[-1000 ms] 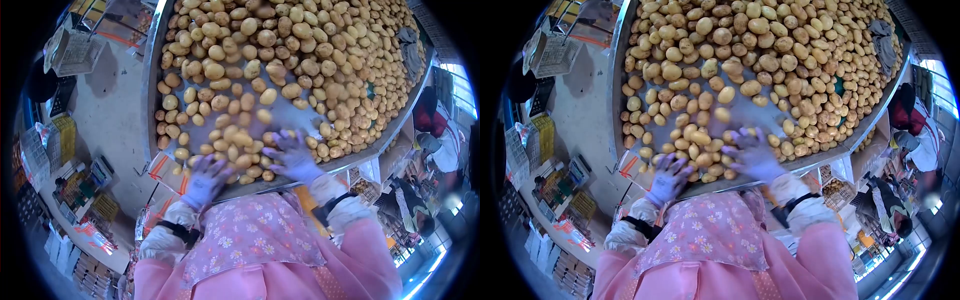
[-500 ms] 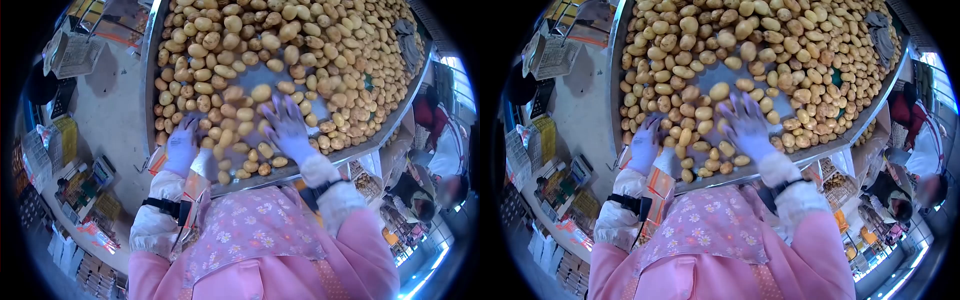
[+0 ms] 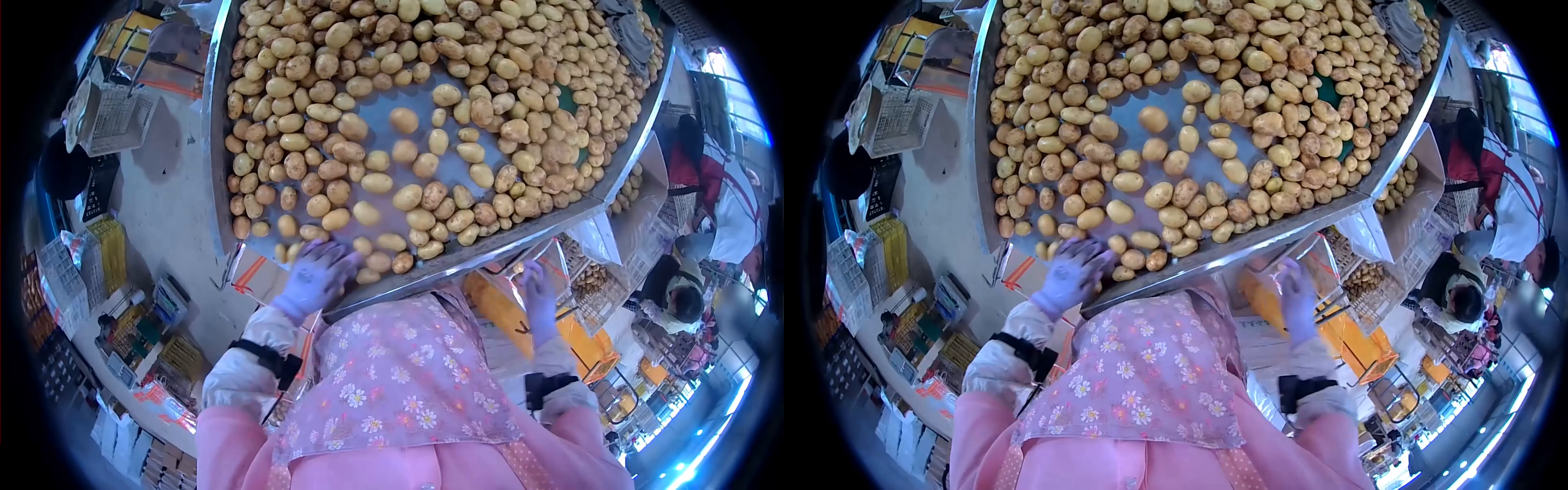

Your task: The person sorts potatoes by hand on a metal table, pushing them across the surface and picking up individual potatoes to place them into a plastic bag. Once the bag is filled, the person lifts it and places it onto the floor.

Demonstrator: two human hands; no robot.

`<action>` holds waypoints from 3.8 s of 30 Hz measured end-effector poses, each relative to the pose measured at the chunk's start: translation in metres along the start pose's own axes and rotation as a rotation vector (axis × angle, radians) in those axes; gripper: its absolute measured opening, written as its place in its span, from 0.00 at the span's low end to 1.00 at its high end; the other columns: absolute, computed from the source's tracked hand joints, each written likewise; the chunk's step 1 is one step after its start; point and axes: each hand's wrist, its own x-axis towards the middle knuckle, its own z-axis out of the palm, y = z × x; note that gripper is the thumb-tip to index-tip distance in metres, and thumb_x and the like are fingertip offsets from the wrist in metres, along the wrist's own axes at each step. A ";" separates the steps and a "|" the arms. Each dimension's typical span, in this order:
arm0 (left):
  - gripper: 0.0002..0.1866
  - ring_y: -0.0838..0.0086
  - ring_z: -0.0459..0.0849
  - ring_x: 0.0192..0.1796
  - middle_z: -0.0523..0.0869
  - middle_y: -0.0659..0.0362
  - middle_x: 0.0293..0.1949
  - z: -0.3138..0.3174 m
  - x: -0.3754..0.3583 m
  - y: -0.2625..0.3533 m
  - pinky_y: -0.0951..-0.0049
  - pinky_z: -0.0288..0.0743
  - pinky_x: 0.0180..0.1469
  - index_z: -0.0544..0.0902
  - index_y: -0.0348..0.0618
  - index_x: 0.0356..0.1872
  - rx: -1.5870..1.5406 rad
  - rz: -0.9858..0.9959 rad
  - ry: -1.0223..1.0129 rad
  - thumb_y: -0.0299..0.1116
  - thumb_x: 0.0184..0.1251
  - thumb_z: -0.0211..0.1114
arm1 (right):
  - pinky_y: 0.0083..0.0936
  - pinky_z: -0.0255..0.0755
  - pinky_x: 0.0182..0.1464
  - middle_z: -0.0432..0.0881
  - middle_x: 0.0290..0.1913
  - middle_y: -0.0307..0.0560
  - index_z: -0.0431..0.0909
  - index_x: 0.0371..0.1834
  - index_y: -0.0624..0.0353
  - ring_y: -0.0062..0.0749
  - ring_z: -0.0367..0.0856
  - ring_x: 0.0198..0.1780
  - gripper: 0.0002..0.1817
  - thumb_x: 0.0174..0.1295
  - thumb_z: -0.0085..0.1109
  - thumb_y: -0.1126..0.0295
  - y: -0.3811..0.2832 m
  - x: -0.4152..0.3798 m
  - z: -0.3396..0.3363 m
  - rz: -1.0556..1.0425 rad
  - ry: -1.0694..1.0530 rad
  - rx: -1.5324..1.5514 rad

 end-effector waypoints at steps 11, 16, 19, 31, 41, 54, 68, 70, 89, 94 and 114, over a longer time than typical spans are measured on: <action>0.31 0.40 0.61 0.77 0.71 0.44 0.72 -0.028 0.109 0.007 0.37 0.51 0.78 0.79 0.56 0.69 0.275 -0.365 0.244 0.47 0.64 0.69 | 0.66 0.43 0.79 0.53 0.84 0.55 0.70 0.76 0.40 0.56 0.50 0.83 0.35 0.65 0.61 0.44 -0.216 0.131 0.141 -0.424 0.054 -0.756; 0.29 0.46 0.70 0.71 0.75 0.51 0.70 -0.017 0.002 -0.023 0.40 0.61 0.72 0.82 0.52 0.65 0.099 -0.175 0.068 0.44 0.61 0.69 | 0.57 0.40 0.84 0.52 0.86 0.42 0.66 0.79 0.38 0.52 0.43 0.86 0.36 0.69 0.54 0.40 -0.197 0.188 0.068 -0.874 -0.532 -0.797; 0.29 0.46 0.73 0.67 0.77 0.50 0.67 -0.015 -0.019 -0.047 0.41 0.65 0.67 0.81 0.49 0.66 -0.033 -0.379 0.333 0.41 0.62 0.69 | 0.61 0.44 0.81 0.56 0.84 0.51 0.57 0.82 0.46 0.60 0.49 0.84 0.37 0.74 0.47 0.44 -0.221 0.290 0.071 -0.821 0.157 -0.717; 0.28 0.51 0.66 0.78 0.69 0.50 0.78 -0.079 0.118 -0.160 0.51 0.52 0.81 0.72 0.47 0.75 0.312 -0.396 0.484 0.40 0.77 0.58 | 0.52 0.67 0.66 0.72 0.65 0.45 0.71 0.70 0.38 0.49 0.69 0.68 0.26 0.67 0.58 0.58 -0.260 0.234 0.102 -0.678 0.239 -0.470; 0.19 0.46 0.79 0.57 0.83 0.47 0.54 -0.040 0.032 -0.067 0.49 0.72 0.62 0.84 0.40 0.58 0.235 -0.614 0.646 0.28 0.66 0.64 | 0.46 0.71 0.60 0.70 0.70 0.39 0.70 0.72 0.34 0.38 0.74 0.62 0.27 0.69 0.53 0.66 -0.231 0.134 0.214 -0.840 -0.147 -0.599; 0.15 0.52 0.86 0.49 0.85 0.47 0.47 -0.025 0.033 -0.077 0.57 0.77 0.55 0.78 0.40 0.55 0.012 -0.723 0.256 0.32 0.69 0.62 | 0.39 0.78 0.61 0.80 0.59 0.46 0.81 0.59 0.52 0.40 0.80 0.61 0.17 0.69 0.57 0.65 -0.203 0.053 0.156 -0.762 -0.039 0.119; 0.27 0.72 0.84 0.43 0.85 0.62 0.44 0.023 0.084 0.047 0.71 0.77 0.41 0.80 0.48 0.56 -1.370 -0.763 0.076 0.59 0.83 0.47 | 0.41 0.75 0.63 0.80 0.65 0.54 0.72 0.71 0.61 0.51 0.81 0.57 0.28 0.73 0.56 0.58 0.030 -0.063 0.026 0.100 0.604 0.481; 0.34 0.66 0.84 0.53 0.85 0.57 0.53 0.044 0.101 0.096 0.67 0.78 0.51 0.75 0.42 0.66 -1.064 -0.252 0.114 0.63 0.83 0.43 | 0.44 0.74 0.64 0.80 0.63 0.56 0.75 0.67 0.58 0.54 0.80 0.60 0.23 0.72 0.57 0.62 -0.101 -0.018 0.036 -0.424 0.364 0.090; 0.14 0.53 0.85 0.50 0.87 0.47 0.47 -0.064 0.068 -0.033 0.57 0.78 0.54 0.86 0.45 0.55 -0.144 -0.534 0.609 0.29 0.71 0.60 | 0.41 0.82 0.54 0.73 0.70 0.49 0.78 0.64 0.46 0.49 0.85 0.56 0.23 0.65 0.58 0.68 -0.282 0.125 0.237 -0.685 -0.573 -0.730; 0.20 0.53 0.85 0.51 0.87 0.52 0.48 -0.057 0.112 -0.038 0.57 0.80 0.54 0.83 0.52 0.58 0.332 -0.492 0.078 0.28 0.64 0.61 | 0.37 0.83 0.50 0.83 0.60 0.53 0.77 0.65 0.44 0.40 0.88 0.51 0.19 0.71 0.57 0.60 -0.203 0.106 0.143 -0.509 -0.442 -0.054; 0.25 0.48 0.79 0.67 0.79 0.43 0.65 -0.053 0.061 -0.121 0.56 0.74 0.68 0.79 0.47 0.68 0.107 -0.690 0.324 0.31 0.68 0.65 | 0.34 0.79 0.54 0.86 0.53 0.55 0.75 0.65 0.58 0.42 0.88 0.49 0.26 0.68 0.70 0.60 -0.158 0.062 0.071 -0.218 0.116 0.419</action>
